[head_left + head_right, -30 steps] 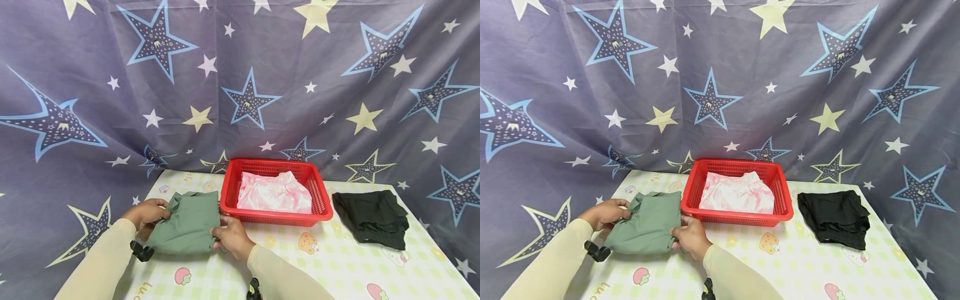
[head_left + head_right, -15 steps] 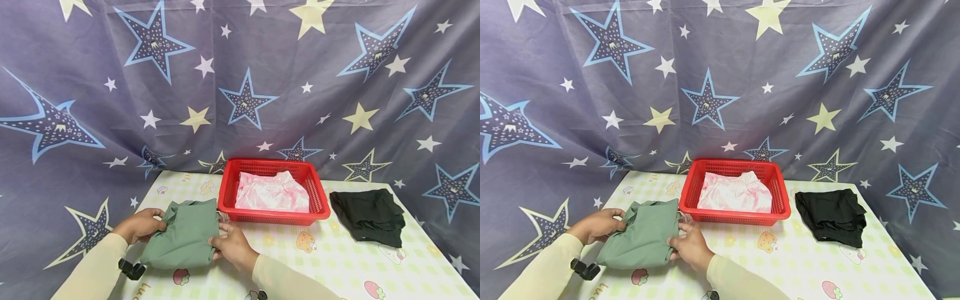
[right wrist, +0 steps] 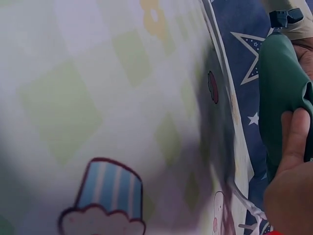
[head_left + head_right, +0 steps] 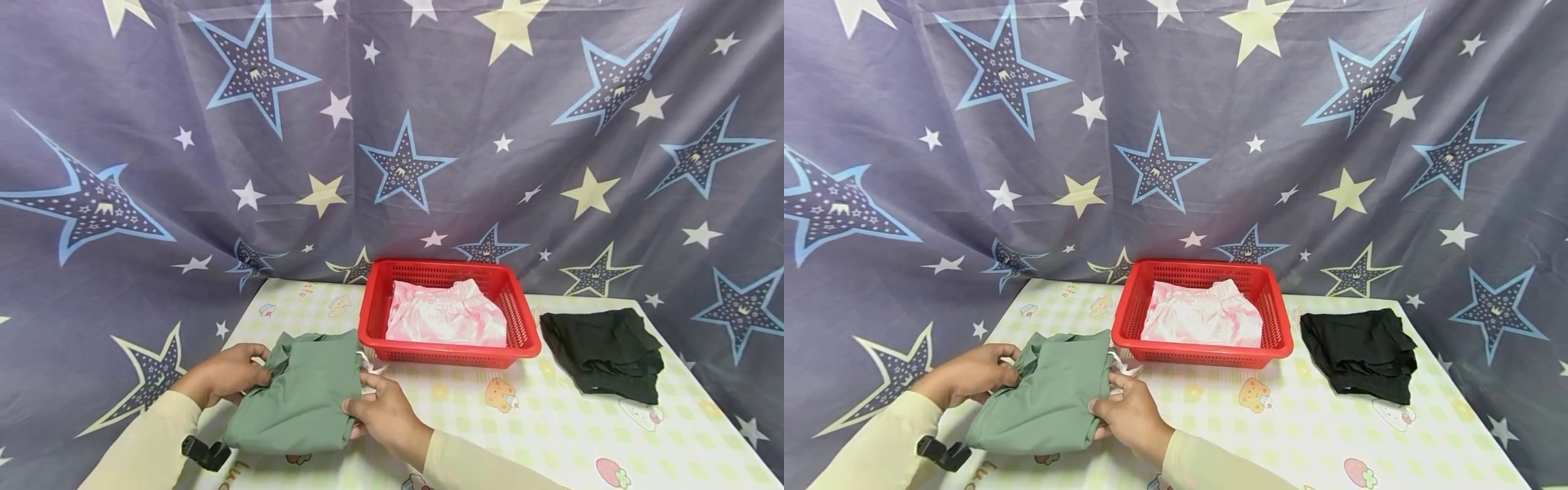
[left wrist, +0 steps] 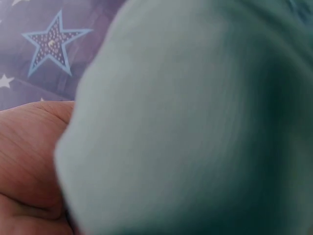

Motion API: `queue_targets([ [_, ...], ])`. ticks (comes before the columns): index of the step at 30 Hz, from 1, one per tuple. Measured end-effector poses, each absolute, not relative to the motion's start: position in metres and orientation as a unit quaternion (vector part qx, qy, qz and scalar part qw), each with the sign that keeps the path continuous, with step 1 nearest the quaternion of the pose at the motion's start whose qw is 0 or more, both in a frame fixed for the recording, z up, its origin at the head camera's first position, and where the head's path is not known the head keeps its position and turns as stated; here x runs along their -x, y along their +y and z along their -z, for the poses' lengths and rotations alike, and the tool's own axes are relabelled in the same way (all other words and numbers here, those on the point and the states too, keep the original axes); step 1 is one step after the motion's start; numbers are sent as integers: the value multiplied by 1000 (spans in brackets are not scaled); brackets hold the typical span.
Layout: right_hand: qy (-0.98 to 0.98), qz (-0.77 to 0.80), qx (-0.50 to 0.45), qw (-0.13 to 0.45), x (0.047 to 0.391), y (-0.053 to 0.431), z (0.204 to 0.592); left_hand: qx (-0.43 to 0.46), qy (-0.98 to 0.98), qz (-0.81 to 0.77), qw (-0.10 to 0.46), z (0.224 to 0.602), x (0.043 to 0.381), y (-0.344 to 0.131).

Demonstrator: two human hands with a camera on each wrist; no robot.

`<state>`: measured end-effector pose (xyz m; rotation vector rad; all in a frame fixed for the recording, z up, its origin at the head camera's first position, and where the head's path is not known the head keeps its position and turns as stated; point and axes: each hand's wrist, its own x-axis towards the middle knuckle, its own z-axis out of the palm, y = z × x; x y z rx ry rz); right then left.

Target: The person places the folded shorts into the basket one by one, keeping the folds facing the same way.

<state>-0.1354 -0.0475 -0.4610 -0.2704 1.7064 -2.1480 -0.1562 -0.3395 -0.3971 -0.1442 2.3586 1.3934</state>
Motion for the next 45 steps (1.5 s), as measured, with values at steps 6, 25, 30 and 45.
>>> queue_targets([
  [6,612,759,108,194,127,-32,456,32,838,-507,199,393,150,-327],
  [25,616,750,117,211,109,31,431,-56,810,-546,207,376,137,-277],
  [30,623,746,111,209,108,49,428,-66,798,-561,213,375,136,-260],
  [45,637,740,74,203,101,99,428,-89,797,-564,197,381,135,-213],
])
